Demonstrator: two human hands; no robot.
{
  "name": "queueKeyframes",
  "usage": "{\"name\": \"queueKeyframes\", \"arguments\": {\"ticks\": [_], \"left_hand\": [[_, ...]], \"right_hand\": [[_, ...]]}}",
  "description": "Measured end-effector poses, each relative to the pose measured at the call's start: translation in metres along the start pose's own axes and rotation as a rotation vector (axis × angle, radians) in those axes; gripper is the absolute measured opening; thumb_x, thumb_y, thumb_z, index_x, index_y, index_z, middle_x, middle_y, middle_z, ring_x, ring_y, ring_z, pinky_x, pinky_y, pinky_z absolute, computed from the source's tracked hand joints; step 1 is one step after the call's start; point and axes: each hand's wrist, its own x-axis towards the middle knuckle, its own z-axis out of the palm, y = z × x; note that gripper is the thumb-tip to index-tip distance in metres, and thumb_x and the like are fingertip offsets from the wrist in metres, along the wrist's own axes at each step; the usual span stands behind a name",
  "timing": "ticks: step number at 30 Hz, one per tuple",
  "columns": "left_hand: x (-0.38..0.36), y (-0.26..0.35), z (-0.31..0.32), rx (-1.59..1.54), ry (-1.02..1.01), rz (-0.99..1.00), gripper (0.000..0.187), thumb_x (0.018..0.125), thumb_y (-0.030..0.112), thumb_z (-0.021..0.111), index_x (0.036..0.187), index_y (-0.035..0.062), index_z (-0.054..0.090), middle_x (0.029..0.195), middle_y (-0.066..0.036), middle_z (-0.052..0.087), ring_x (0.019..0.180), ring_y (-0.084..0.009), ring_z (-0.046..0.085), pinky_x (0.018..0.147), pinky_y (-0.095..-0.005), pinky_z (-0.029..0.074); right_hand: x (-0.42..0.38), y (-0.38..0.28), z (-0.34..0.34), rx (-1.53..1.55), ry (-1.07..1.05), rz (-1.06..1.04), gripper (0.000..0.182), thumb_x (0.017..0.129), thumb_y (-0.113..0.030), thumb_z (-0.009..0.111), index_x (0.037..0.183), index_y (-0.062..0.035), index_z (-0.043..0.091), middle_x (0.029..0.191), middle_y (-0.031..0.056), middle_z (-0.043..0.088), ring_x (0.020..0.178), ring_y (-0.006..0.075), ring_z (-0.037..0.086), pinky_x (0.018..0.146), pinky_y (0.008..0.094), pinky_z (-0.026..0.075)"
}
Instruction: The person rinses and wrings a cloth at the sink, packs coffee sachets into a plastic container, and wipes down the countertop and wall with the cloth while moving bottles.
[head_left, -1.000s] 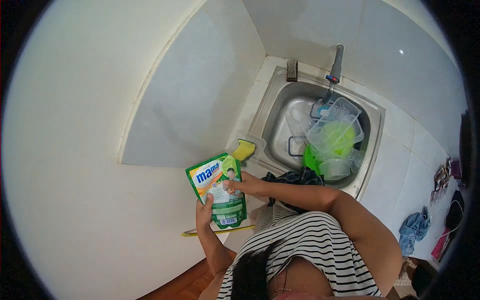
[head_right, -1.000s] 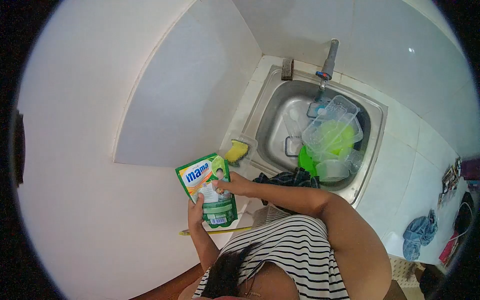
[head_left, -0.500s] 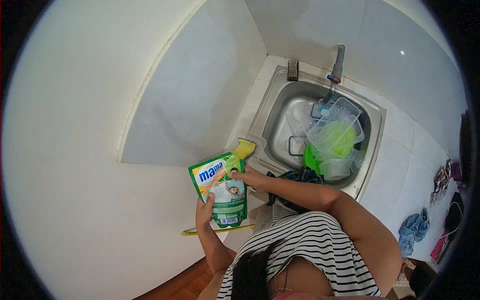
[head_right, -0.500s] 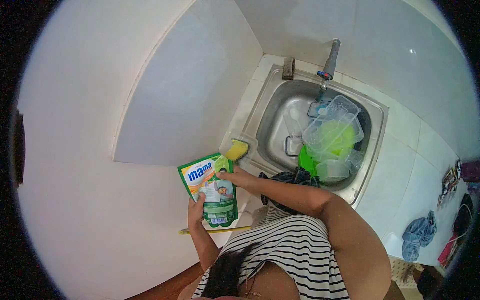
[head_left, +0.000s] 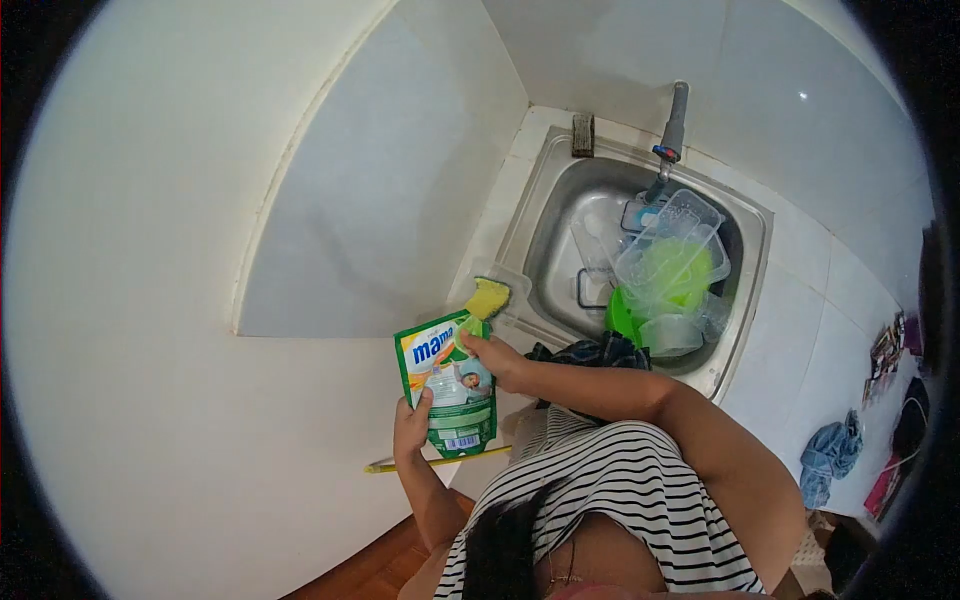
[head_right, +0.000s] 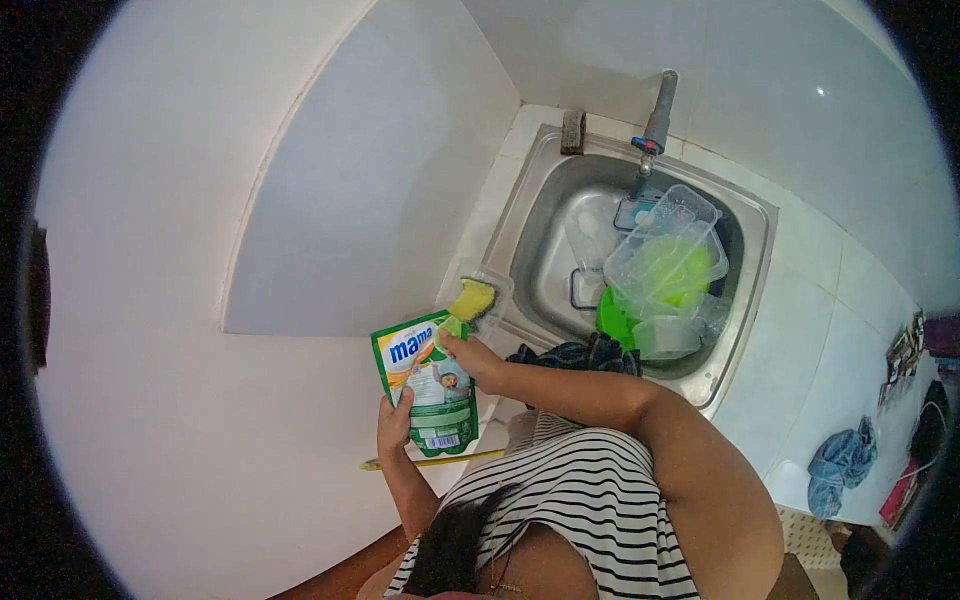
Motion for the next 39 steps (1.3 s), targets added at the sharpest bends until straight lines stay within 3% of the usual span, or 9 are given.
{"name": "queueKeyframes", "arguments": {"ticks": [18, 23, 24, 26, 27, 31, 35, 36, 39], "left_hand": [[0.006, -0.018, -0.003, -0.017, 0.05, -0.027, 0.04, 0.095, 0.03, 0.059, 0.116, -0.0045, 0.055, 0.104, -0.009, 0.064, 0.09, -0.016, 0.06, 0.079, -0.0314, 0.048], [0.007, -0.047, -0.01, -0.084, 0.059, 0.065, 0.045, 0.095, 0.032, 0.058, 0.122, -0.0035, 0.052, 0.11, -0.009, 0.063, 0.095, -0.0177, 0.06, 0.083, -0.033, 0.048], [0.008, -0.052, -0.009, -0.14, 0.122, 0.127, 0.045, 0.095, 0.031, 0.058, 0.124, -0.0028, 0.051, 0.114, -0.01, 0.061, 0.099, -0.0187, 0.059, 0.085, -0.0332, 0.048], [0.011, -0.061, -0.011, -0.232, 0.152, 0.232, 0.049, 0.095, 0.03, 0.058, 0.13, -0.0013, 0.044, 0.123, -0.012, 0.056, 0.107, -0.0221, 0.058, 0.089, -0.0352, 0.048], [0.014, -0.062, -0.011, -0.311, 0.197, 0.253, 0.051, 0.095, 0.032, 0.059, 0.13, -0.0017, 0.044, 0.123, -0.012, 0.056, 0.108, -0.0219, 0.057, 0.091, -0.0349, 0.046], [0.033, -0.056, 0.01, -0.505, 0.252, 0.331, 0.057, 0.092, 0.034, 0.063, 0.132, -0.0013, 0.041, 0.124, -0.013, 0.055, 0.109, -0.023, 0.056, 0.094, -0.0354, 0.044], [0.052, -0.022, 0.041, -0.379, 0.254, 0.393, 0.058, 0.092, 0.037, 0.063, 0.131, -0.0012, 0.042, 0.124, -0.012, 0.055, 0.111, -0.0237, 0.055, 0.096, -0.0379, 0.043], [0.067, -0.029, 0.036, -0.218, 0.14, 0.517, 0.052, 0.098, 0.033, 0.052, 0.135, -0.001, 0.039, 0.127, -0.013, 0.052, 0.115, -0.0257, 0.053, 0.097, -0.042, 0.044], [0.058, 0.041, 0.069, -0.347, -0.065, 0.687, 0.051, 0.096, 0.031, 0.055, 0.134, -0.0003, 0.041, 0.127, -0.012, 0.052, 0.116, -0.0245, 0.053, 0.101, -0.0419, 0.04]], "right_hand": [[0.003, -0.006, 0.004, -0.05, 0.217, 0.026, 0.054, 0.093, -0.052, 0.049, 0.104, -0.0009, 0.06, 0.09, 0.0065, 0.063, 0.079, 0.0167, 0.06, 0.075, 0.0308, 0.047], [-0.049, -0.025, 0.019, -0.401, -0.118, -0.246, 0.049, 0.09, -0.045, 0.063, 0.114, -0.0023, 0.056, 0.099, 0.0041, 0.06, 0.087, 0.0126, 0.059, 0.077, 0.0299, 0.048], [-0.048, -0.017, 0.019, -0.416, -0.141, -0.394, 0.041, 0.089, -0.033, 0.067, 0.113, -0.0022, 0.057, 0.095, 0.0058, 0.06, 0.08, 0.0137, 0.056, 0.075, 0.0303, 0.047], [-0.045, -0.015, 0.006, -0.787, -0.159, -0.648, 0.042, 0.087, -0.033, 0.068, 0.113, -0.0016, 0.057, 0.096, 0.0102, 0.059, 0.089, 0.02, 0.056, 0.081, 0.0339, 0.046], [-0.053, -0.029, 0.006, -1.089, -0.199, -0.627, 0.034, 0.089, -0.027, 0.064, 0.112, -0.0021, 0.059, 0.098, 0.0151, 0.057, 0.097, 0.0296, 0.054, 0.085, 0.0387, 0.044], [-0.062, -0.046, 0.012, -1.077, -0.293, -0.962, 0.019, 0.095, -0.014, 0.051, 0.103, -0.0024, 0.063, 0.1, 0.0161, 0.058, 0.094, 0.0351, 0.054, 0.084, 0.0424, 0.043], [-0.09, -0.091, 0.022, -1.125, -0.158, -1.051, 0.016, 0.094, -0.013, 0.052, 0.093, -0.0008, 0.063, 0.09, 0.0169, 0.058, 0.091, 0.0343, 0.055, 0.08, 0.0424, 0.043], [-0.095, -0.104, 0.022, -1.141, -0.112, -1.083, 0.015, 0.094, -0.011, 0.052, 0.092, -0.0006, 0.062, 0.087, 0.0165, 0.057, 0.087, 0.0344, 0.055, 0.077, 0.0421, 0.044], [-0.102, -0.14, 0.012, -1.191, 0.136, -1.136, 0.011, 0.092, -0.007, 0.053, 0.088, 0.0005, 0.06, 0.076, 0.0148, 0.053, 0.072, 0.0296, 0.055, 0.066, 0.0372, 0.043]]}}
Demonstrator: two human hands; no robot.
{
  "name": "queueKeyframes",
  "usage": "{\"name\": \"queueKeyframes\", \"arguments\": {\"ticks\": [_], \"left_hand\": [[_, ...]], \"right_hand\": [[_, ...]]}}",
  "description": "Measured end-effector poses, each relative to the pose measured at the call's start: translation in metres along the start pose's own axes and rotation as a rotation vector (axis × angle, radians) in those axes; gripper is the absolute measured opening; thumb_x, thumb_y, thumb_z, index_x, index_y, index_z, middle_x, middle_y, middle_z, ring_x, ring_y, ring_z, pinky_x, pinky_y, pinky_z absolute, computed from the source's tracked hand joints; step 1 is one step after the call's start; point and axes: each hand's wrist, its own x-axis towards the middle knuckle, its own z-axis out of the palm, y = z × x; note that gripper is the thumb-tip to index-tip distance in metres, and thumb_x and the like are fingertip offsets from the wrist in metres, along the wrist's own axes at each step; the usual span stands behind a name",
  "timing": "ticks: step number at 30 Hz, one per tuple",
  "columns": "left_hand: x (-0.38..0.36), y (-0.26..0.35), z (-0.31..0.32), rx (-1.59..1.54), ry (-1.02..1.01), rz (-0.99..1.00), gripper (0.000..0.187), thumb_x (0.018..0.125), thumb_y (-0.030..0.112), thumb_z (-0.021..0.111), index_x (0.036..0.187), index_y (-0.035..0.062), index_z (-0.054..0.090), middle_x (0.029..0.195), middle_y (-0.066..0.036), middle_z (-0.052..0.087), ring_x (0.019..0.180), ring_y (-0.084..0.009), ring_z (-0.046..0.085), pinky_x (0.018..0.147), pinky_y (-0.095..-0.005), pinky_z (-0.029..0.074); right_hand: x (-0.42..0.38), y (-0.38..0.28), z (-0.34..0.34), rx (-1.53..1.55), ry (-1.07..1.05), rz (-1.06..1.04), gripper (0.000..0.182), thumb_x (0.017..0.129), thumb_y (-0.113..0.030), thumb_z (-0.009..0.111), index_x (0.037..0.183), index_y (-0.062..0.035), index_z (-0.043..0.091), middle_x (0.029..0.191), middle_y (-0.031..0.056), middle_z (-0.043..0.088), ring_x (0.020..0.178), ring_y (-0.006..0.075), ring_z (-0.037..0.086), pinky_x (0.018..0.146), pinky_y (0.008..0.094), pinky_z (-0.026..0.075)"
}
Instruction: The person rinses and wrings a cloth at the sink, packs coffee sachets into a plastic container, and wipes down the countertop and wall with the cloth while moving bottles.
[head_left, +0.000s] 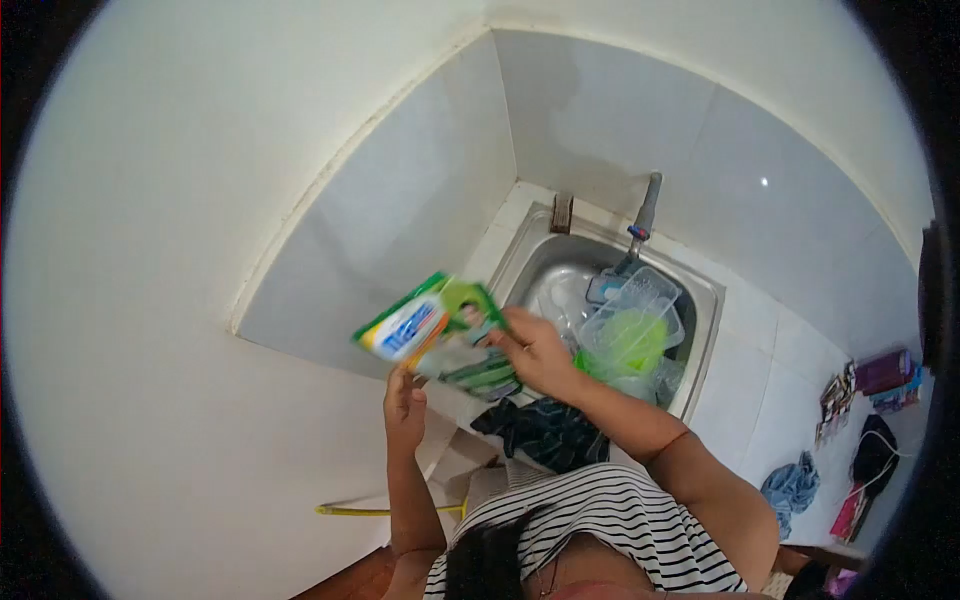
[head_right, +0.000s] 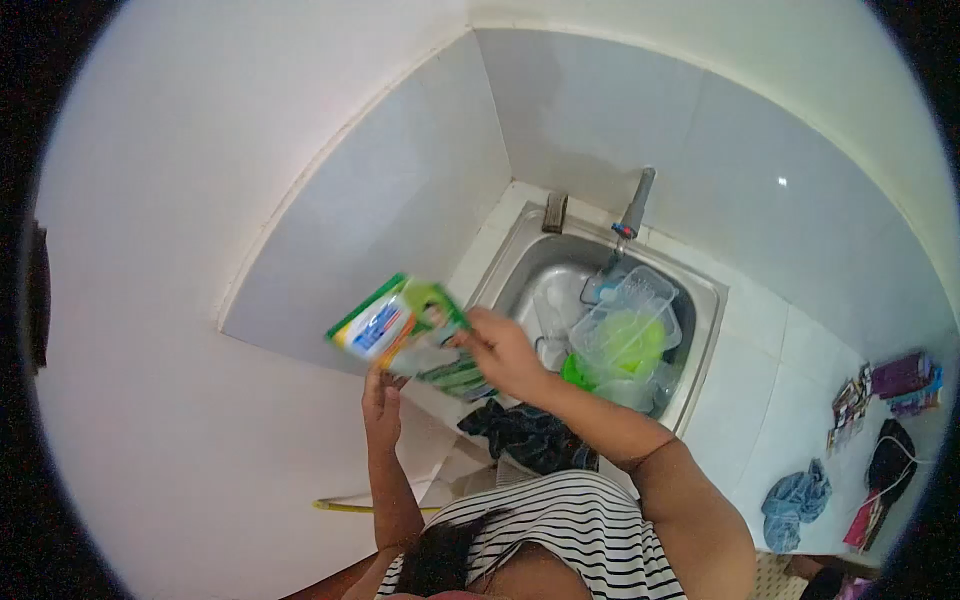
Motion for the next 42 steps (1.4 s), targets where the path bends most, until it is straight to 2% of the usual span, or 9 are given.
{"name": "queueKeyframes", "arguments": {"ticks": [5, 11, 17, 19, 25, 30, 33, 37, 42], "left_hand": [[-0.004, 0.0, -0.007, -0.067, -0.015, -0.088, 0.044, 0.099, 0.03, 0.049, 0.132, 0.0004, 0.044, 0.13, -0.019, 0.053, 0.11, -0.0265, 0.058, 0.098, -0.0404, 0.045], [-0.025, -0.012, -0.014, -0.075, -0.01, -0.175, 0.045, 0.099, 0.036, 0.048, 0.122, -0.0022, 0.051, 0.113, -0.019, 0.063, 0.101, -0.0273, 0.063, 0.093, -0.0413, 0.05], [-0.033, -0.015, -0.017, -0.117, 0.027, -0.201, 0.041, 0.099, 0.033, 0.049, 0.119, -0.0022, 0.054, 0.111, -0.018, 0.064, 0.1, -0.0254, 0.063, 0.092, -0.0399, 0.05], [-0.035, -0.017, -0.021, -0.112, 0.03, -0.19, 0.042, 0.099, 0.035, 0.049, 0.119, -0.0021, 0.054, 0.11, -0.018, 0.064, 0.1, -0.0257, 0.063, 0.091, -0.04, 0.051], [-0.045, -0.044, -0.028, -0.117, 0.092, -0.21, 0.032, 0.098, 0.023, 0.053, 0.118, -0.0016, 0.055, 0.11, -0.014, 0.064, 0.096, -0.0209, 0.063, 0.088, -0.0372, 0.051], [-0.038, -0.039, -0.015, 0.539, 0.102, -0.16, 0.04, 0.079, 0.012, 0.073, 0.116, 0.0085, 0.061, 0.118, -0.009, 0.059, 0.076, -0.0167, 0.059, 0.065, -0.0283, 0.05], [-0.041, -0.044, -0.003, 0.534, 0.007, -0.148, 0.046, 0.075, 0.015, 0.076, 0.118, 0.0092, 0.061, 0.117, -0.008, 0.059, 0.069, -0.0155, 0.057, 0.062, -0.0287, 0.049], [-0.048, -0.049, 0.003, 0.632, -0.101, -0.238, 0.029, 0.076, 0.016, 0.076, 0.102, 0.0056, 0.068, 0.1, -0.01, 0.065, 0.069, -0.0191, 0.059, 0.064, -0.0293, 0.049], [-0.058, -0.057, 0.007, 0.713, -0.108, 0.065, 0.015, 0.079, 0.008, 0.071, 0.093, 0.0036, 0.071, 0.085, -0.011, 0.064, 0.073, -0.0262, 0.06, 0.065, -0.033, 0.049]], "right_hand": [[0.044, 0.058, -0.043, -0.185, 0.404, 0.066, 0.021, 0.094, -0.014, 0.052, 0.085, 0.0027, 0.061, 0.074, 0.01, 0.055, 0.07, 0.0164, 0.054, 0.064, 0.0291, 0.041], [0.135, 0.134, -0.049, -0.415, 0.745, -0.025, 0.017, 0.089, -0.01, 0.055, 0.082, 0.005, 0.058, 0.082, 0.0216, 0.055, 0.078, 0.0401, 0.053, 0.071, 0.0463, 0.042], [0.157, 0.235, -0.026, -0.564, 0.66, 0.084, 0.02, 0.087, -0.008, 0.057, 0.104, 0.0027, 0.062, 0.1, 0.0213, 0.057, 0.086, 0.0384, 0.058, 0.079, 0.0431, 0.047], [0.153, 0.232, -0.027, -0.401, 0.554, 0.136, 0.046, 0.08, -0.001, 0.059, 0.126, 0.0004, 0.055, 0.103, 0.0219, 0.056, 0.095, 0.0396, 0.057, 0.081, 0.0425, 0.047], [0.14, 0.231, -0.031, -0.588, 0.643, 0.097, 0.055, 0.077, -0.006, 0.065, 0.128, 0.0015, 0.047, 0.112, 0.0193, 0.056, 0.087, 0.0327, 0.06, 0.077, 0.0369, 0.05], [0.073, 0.133, -0.006, -0.175, 0.45, 0.025, 0.044, 0.083, -0.003, 0.064, 0.125, -0.0013, 0.048, 0.118, 0.0115, 0.05, 0.082, 0.0164, 0.059, 0.068, 0.0273, 0.051], [0.037, 0.067, -0.027, -0.184, 0.436, -0.09, 0.035, 0.084, -0.001, 0.062, 0.118, -0.004, 0.055, 0.116, 0.0107, 0.054, 0.084, 0.0141, 0.059, 0.067, 0.0257, 0.051], [0.033, 0.017, -0.111, -0.735, 0.608, -0.185, 0.026, 0.084, -0.005, 0.061, 0.11, -0.0045, 0.061, 0.113, 0.0131, 0.059, 0.092, 0.0264, 0.057, 0.075, 0.0345, 0.048], [0.027, 0.048, -0.184, -0.952, 0.313, -0.035, 0.016, 0.089, -0.015, 0.057, 0.097, -0.0039, 0.065, 0.096, 0.0137, 0.063, 0.086, 0.0336, 0.052, 0.081, 0.041, 0.041]]}}
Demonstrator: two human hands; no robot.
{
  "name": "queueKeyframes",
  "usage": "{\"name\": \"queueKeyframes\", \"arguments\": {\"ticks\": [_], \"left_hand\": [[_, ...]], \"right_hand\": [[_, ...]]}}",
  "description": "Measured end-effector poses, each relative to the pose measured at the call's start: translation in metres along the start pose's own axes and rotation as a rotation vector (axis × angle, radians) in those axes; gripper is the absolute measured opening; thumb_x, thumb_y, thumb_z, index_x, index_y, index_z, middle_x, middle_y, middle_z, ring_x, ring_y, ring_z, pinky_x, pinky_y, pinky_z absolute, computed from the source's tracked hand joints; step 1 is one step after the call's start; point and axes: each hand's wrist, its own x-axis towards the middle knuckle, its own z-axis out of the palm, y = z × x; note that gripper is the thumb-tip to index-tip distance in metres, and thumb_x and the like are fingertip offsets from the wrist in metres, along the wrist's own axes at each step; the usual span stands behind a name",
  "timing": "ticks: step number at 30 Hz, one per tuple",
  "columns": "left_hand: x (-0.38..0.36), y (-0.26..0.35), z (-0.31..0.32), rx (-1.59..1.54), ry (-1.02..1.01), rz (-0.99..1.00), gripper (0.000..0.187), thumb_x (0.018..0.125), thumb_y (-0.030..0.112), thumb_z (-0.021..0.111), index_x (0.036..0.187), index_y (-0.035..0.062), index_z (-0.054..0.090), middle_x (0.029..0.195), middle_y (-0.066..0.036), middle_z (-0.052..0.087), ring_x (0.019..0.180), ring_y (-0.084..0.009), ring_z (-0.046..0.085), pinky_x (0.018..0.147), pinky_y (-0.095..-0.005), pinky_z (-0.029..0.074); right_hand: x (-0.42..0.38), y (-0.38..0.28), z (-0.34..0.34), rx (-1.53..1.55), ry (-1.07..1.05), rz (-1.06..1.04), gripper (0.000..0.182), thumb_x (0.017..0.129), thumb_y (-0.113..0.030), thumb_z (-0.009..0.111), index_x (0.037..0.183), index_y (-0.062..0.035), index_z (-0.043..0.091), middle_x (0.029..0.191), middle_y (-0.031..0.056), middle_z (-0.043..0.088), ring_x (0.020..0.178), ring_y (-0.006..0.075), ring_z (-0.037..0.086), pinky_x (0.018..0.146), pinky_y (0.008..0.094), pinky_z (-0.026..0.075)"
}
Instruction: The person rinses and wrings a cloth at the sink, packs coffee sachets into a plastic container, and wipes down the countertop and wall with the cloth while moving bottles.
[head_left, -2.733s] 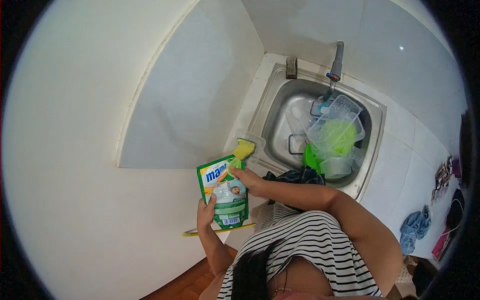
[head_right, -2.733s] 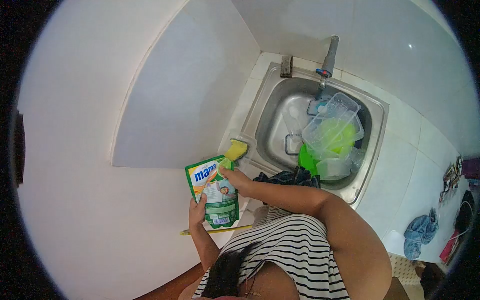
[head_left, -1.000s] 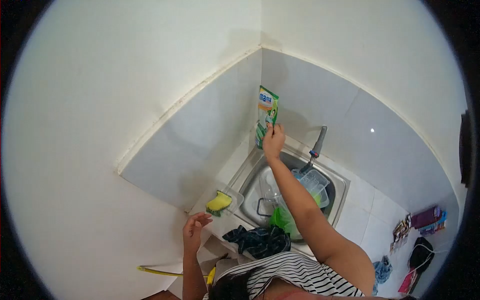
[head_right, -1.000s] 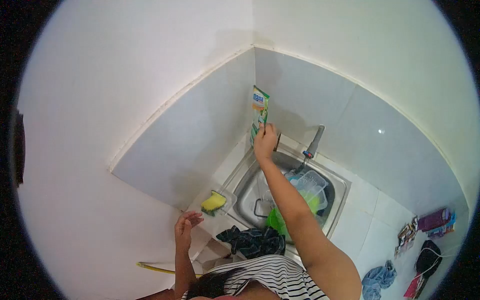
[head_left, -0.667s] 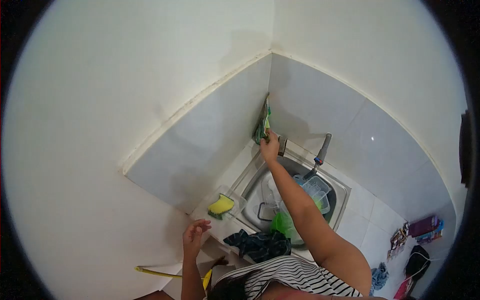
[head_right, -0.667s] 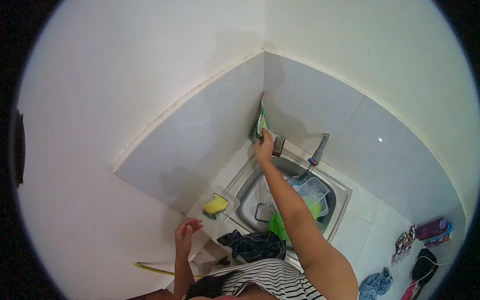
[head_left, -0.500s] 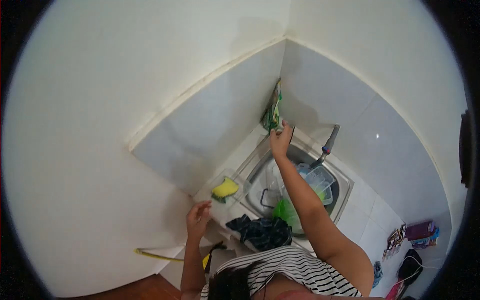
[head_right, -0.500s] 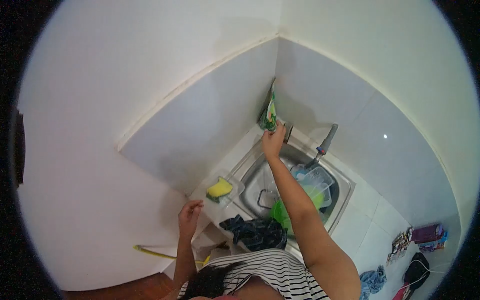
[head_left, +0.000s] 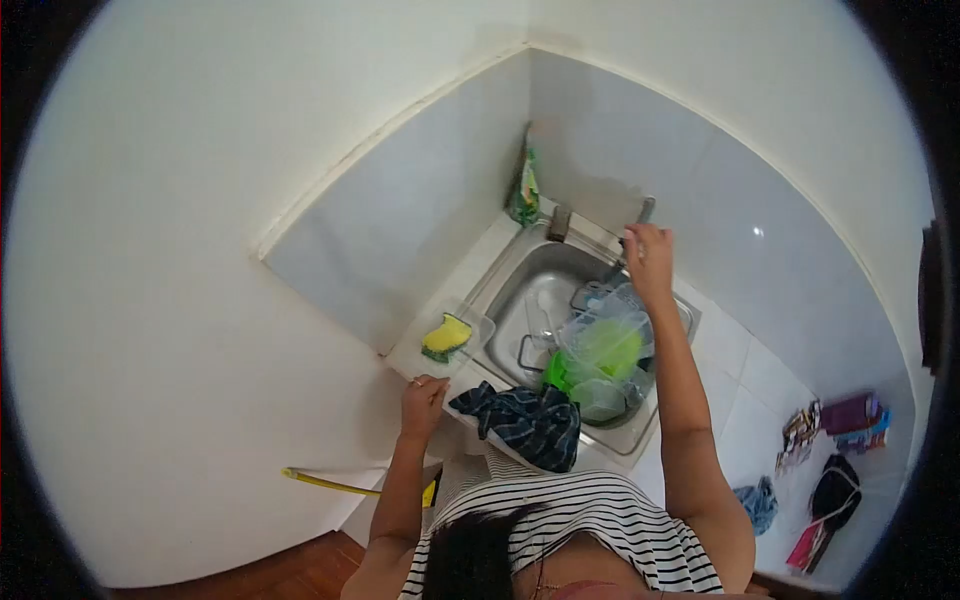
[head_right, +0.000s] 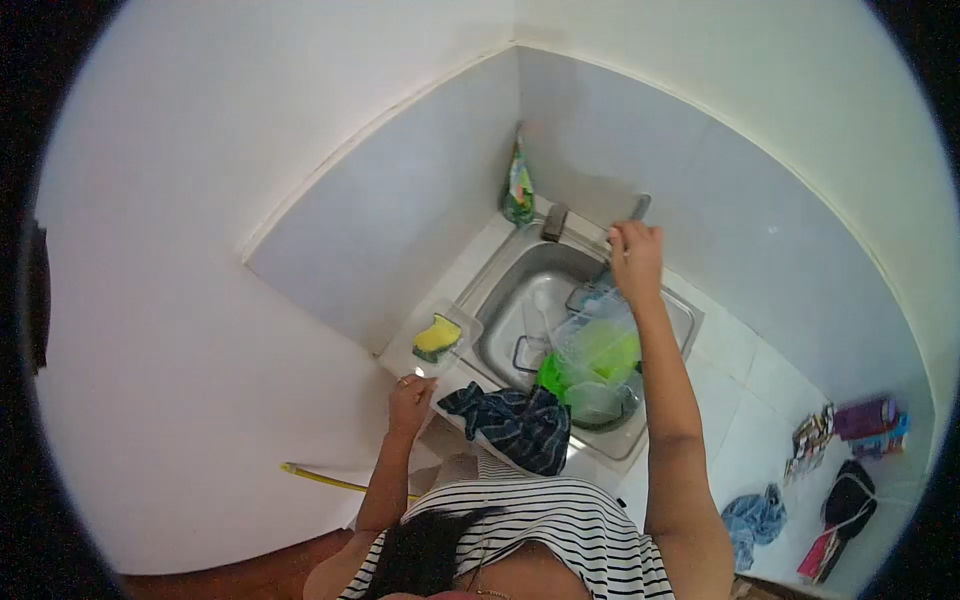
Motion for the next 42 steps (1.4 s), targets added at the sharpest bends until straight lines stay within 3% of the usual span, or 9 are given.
{"name": "queueKeyframes", "arguments": {"ticks": [4, 7, 8, 14, 20, 29, 32, 34, 42], "left_hand": [[0.017, 0.038, 0.004, -0.021, 0.129, 0.095, 0.009, 0.079, 0.003, 0.069, 0.087, 0.003, 0.071, 0.076, -0.011, 0.062, 0.071, -0.0258, 0.06, 0.063, -0.0352, 0.048], [0.041, 0.065, 0.02, -0.016, 0.088, 0.203, 0.009, 0.078, 0.001, 0.069, 0.086, 0.0024, 0.071, 0.075, -0.011, 0.062, 0.071, -0.027, 0.06, 0.063, -0.0355, 0.048], [0.05, 0.072, 0.031, 0.009, 0.11, 0.315, 0.01, 0.077, 0.001, 0.069, 0.087, 0.0018, 0.071, 0.075, -0.012, 0.062, 0.072, -0.0279, 0.06, 0.064, -0.0361, 0.048], [0.098, 0.093, 0.12, 0.028, 0.027, 0.433, 0.011, 0.079, 0.005, 0.068, 0.088, 0.0021, 0.071, 0.081, -0.014, 0.064, 0.076, -0.0318, 0.062, 0.068, -0.0392, 0.049], [0.121, 0.125, 0.169, -0.021, -0.009, 0.434, 0.013, 0.079, 0.004, 0.067, 0.092, 0.0039, 0.071, 0.081, -0.013, 0.064, 0.077, -0.0317, 0.062, 0.07, -0.0389, 0.049], [0.138, 0.134, 0.18, 0.019, 0.032, 0.485, 0.011, 0.078, 0.004, 0.068, 0.089, 0.0043, 0.072, 0.081, -0.012, 0.064, 0.076, -0.0312, 0.062, 0.067, -0.0389, 0.049], [0.141, 0.13, 0.18, 0.029, 0.023, 0.472, 0.011, 0.079, 0.006, 0.068, 0.089, 0.0046, 0.072, 0.08, -0.012, 0.064, 0.075, -0.031, 0.062, 0.065, -0.0389, 0.049], [0.14, 0.131, 0.18, 0.016, 0.021, 0.462, 0.011, 0.079, 0.006, 0.068, 0.089, 0.0049, 0.072, 0.08, -0.012, 0.064, 0.075, -0.0309, 0.062, 0.065, -0.0389, 0.049], [0.129, 0.133, 0.173, -0.018, 0.0, 0.424, 0.012, 0.08, 0.005, 0.067, 0.091, 0.0057, 0.072, 0.079, -0.012, 0.063, 0.075, -0.0301, 0.062, 0.065, -0.038, 0.049]], "right_hand": [[-0.016, 0.008, 0.018, 0.129, 0.052, 0.022, 0.017, 0.09, -0.017, 0.056, 0.095, -0.003, 0.064, 0.094, 0.0142, 0.061, 0.09, 0.0362, 0.052, 0.081, 0.0432, 0.042], [-0.018, 0.008, 0.033, 0.05, 0.112, 0.04, 0.016, 0.09, -0.017, 0.057, 0.096, -0.0034, 0.062, 0.096, 0.014, 0.059, 0.092, 0.0367, 0.052, 0.081, 0.0448, 0.043], [-0.02, 0.012, 0.041, -0.028, 0.121, 0.043, 0.015, 0.089, -0.016, 0.058, 0.095, -0.0038, 0.061, 0.096, 0.0138, 0.058, 0.092, 0.0372, 0.051, 0.081, 0.0453, 0.044], [-0.023, 0.017, 0.05, -0.087, 0.205, 0.053, 0.013, 0.088, -0.019, 0.057, 0.091, -0.0061, 0.058, 0.094, 0.0104, 0.057, 0.088, 0.037, 0.051, 0.072, 0.0453, 0.047], [-0.025, 0.026, 0.048, -0.04, 0.16, 0.021, 0.015, 0.089, -0.023, 0.056, 0.089, -0.0084, 0.059, 0.093, 0.0082, 0.058, 0.086, 0.035, 0.052, 0.07, 0.0442, 0.047], [-0.026, 0.029, 0.042, 0.032, 0.104, 0.013, 0.015, 0.091, -0.023, 0.054, 0.088, -0.0085, 0.058, 0.091, 0.0081, 0.058, 0.086, 0.0349, 0.05, 0.077, 0.0429, 0.043], [-0.025, 0.032, 0.043, 0.016, 0.087, 0.006, 0.019, 0.09, -0.027, 0.055, 0.089, -0.009, 0.06, 0.093, 0.0063, 0.059, 0.09, 0.0338, 0.052, 0.073, 0.044, 0.049], [-0.026, 0.033, 0.042, 0.051, 0.084, -0.027, 0.016, 0.09, -0.024, 0.054, 0.092, -0.0096, 0.061, 0.093, 0.007, 0.061, 0.084, 0.0335, 0.051, 0.076, 0.0428, 0.044], [-0.021, 0.036, 0.03, 0.151, 0.057, 0.012, 0.028, 0.086, -0.022, 0.058, 0.111, -0.0158, 0.068, 0.091, 0.0048, 0.069, 0.081, 0.0323, 0.056, 0.071, 0.0442, 0.048]]}}
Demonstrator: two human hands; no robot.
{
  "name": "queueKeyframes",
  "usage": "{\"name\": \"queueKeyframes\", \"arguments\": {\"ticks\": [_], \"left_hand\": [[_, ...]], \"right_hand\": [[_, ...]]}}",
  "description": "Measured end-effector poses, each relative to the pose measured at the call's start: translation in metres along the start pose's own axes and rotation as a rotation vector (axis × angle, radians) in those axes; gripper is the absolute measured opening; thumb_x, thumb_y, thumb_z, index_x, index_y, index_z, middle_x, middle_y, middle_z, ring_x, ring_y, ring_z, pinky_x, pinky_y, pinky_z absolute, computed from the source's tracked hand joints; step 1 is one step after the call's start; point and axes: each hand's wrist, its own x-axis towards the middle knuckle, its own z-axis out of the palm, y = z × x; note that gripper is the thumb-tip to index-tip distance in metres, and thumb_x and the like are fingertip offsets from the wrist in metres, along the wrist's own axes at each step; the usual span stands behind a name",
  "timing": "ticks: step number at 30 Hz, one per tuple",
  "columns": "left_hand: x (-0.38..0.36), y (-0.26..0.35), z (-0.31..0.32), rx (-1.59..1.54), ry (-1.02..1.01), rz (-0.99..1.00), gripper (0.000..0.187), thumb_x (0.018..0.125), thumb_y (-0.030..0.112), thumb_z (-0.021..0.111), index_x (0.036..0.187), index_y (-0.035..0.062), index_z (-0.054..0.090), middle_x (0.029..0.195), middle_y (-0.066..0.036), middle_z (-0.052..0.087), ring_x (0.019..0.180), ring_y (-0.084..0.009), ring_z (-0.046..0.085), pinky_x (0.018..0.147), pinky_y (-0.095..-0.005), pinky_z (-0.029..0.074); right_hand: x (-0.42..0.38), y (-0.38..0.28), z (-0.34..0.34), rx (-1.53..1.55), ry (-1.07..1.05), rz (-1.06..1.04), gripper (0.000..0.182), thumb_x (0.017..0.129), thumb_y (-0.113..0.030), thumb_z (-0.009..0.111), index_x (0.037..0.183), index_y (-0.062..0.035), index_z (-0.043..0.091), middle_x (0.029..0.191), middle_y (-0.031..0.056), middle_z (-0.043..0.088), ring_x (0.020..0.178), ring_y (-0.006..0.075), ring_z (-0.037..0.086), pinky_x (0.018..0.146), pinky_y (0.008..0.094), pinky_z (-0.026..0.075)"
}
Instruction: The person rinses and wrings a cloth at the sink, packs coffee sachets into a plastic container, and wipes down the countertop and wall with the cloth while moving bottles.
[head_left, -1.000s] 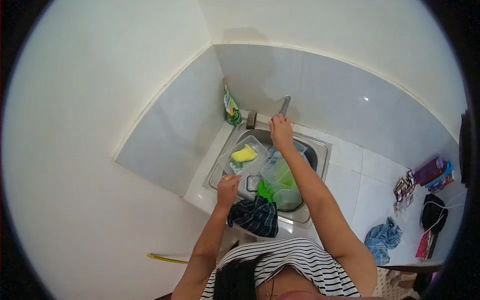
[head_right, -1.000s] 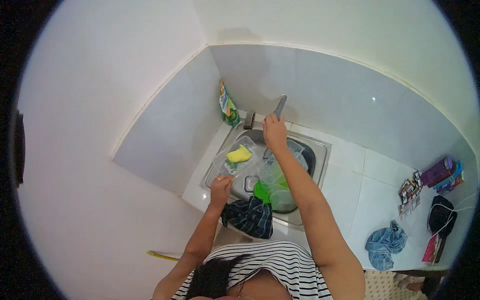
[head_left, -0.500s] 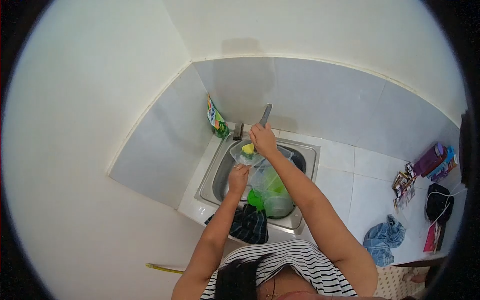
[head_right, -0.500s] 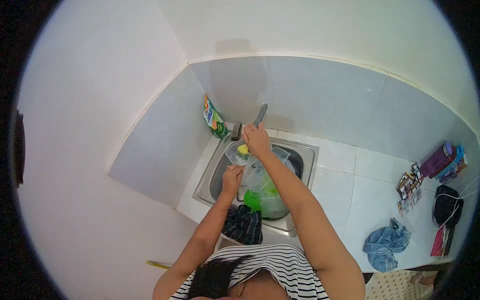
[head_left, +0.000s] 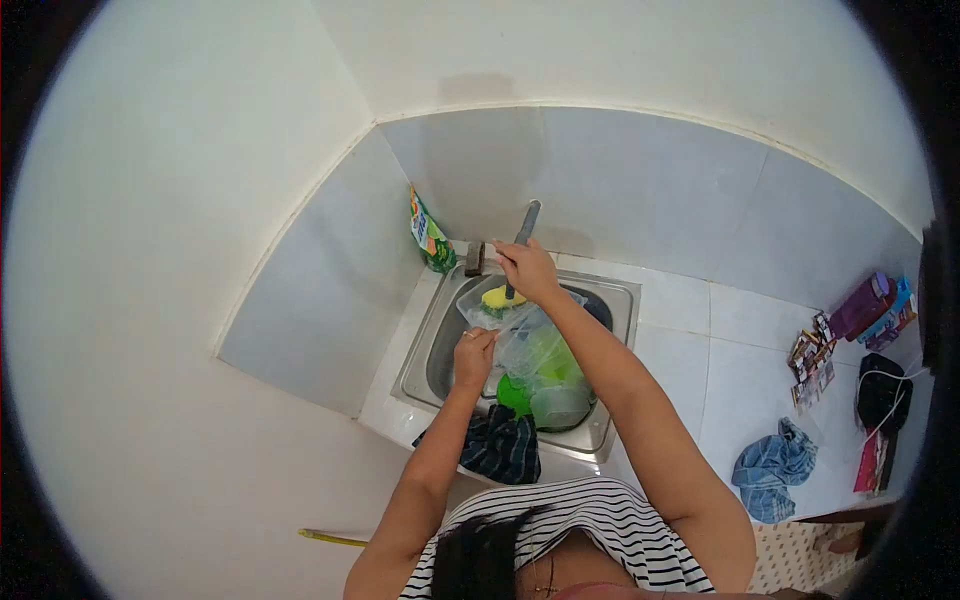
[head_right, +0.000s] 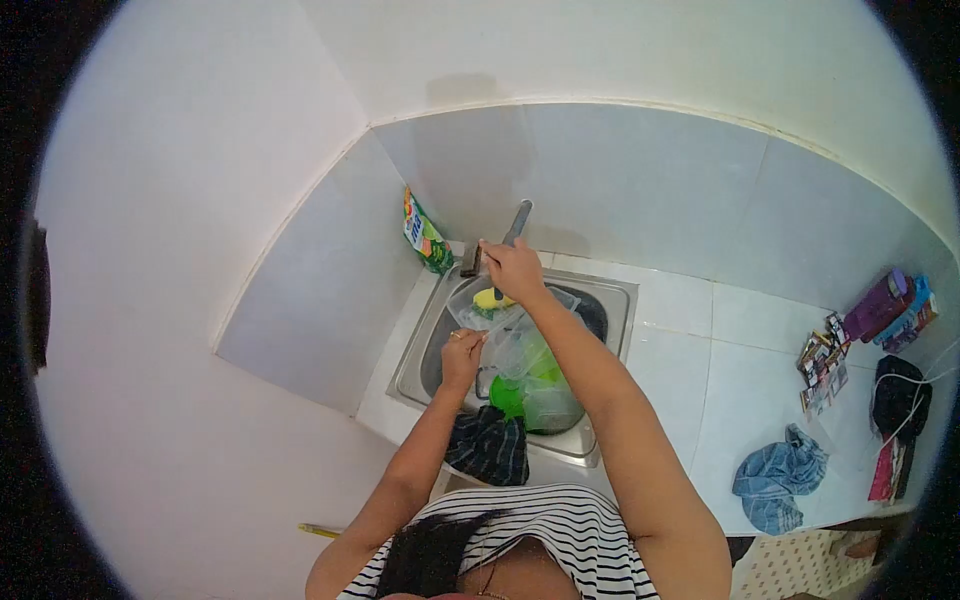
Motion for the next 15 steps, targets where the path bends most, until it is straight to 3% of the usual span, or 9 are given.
{"name": "queueKeyframes", "arguments": {"ticks": [5, 7, 13, 15], "left_hand": [[-0.031, -0.003, -0.027, 0.019, 0.023, -0.04, 0.011, 0.08, 0.005, 0.066, 0.09, 0.0048, 0.072, 0.079, -0.012, 0.063, 0.074, -0.0306, 0.061, 0.066, -0.0379, 0.048], [-0.051, -0.008, -0.043, 0.014, 0.088, -0.062, 0.01, 0.081, 0.005, 0.065, 0.088, 0.0037, 0.071, 0.078, -0.013, 0.063, 0.074, -0.0311, 0.061, 0.067, -0.0385, 0.048], [-0.117, -0.028, -0.113, 0.141, 0.193, -0.291, 0.011, 0.081, 0.004, 0.064, 0.089, 0.002, 0.071, 0.079, -0.013, 0.063, 0.074, -0.0304, 0.061, 0.067, -0.0376, 0.048], [-0.136, -0.039, -0.13, 0.219, 0.234, -0.268, 0.012, 0.08, 0.004, 0.064, 0.089, 0.0031, 0.071, 0.078, -0.013, 0.062, 0.074, -0.0302, 0.061, 0.067, -0.0376, 0.048]], "right_hand": [[0.0, -0.008, 0.013, -0.114, 0.06, 0.01, 0.028, 0.083, -0.018, 0.059, 0.108, -0.0144, 0.07, 0.085, 0.0059, 0.07, 0.077, 0.0305, 0.058, 0.068, 0.0438, 0.048], [-0.001, -0.009, 0.013, -0.15, 0.099, 0.016, 0.023, 0.083, -0.014, 0.06, 0.103, -0.0129, 0.071, 0.085, 0.01, 0.069, 0.076, 0.0328, 0.057, 0.069, 0.0431, 0.047], [-0.002, -0.016, 0.011, -0.115, 0.066, 0.082, 0.024, 0.085, -0.018, 0.058, 0.105, -0.0132, 0.071, 0.092, 0.0093, 0.07, 0.085, 0.0337, 0.058, 0.076, 0.0422, 0.049], [-0.004, -0.02, 0.01, -0.099, 0.071, 0.104, 0.023, 0.086, -0.019, 0.058, 0.104, -0.0136, 0.071, 0.093, 0.0095, 0.07, 0.085, 0.0337, 0.058, 0.076, 0.042, 0.049]]}}
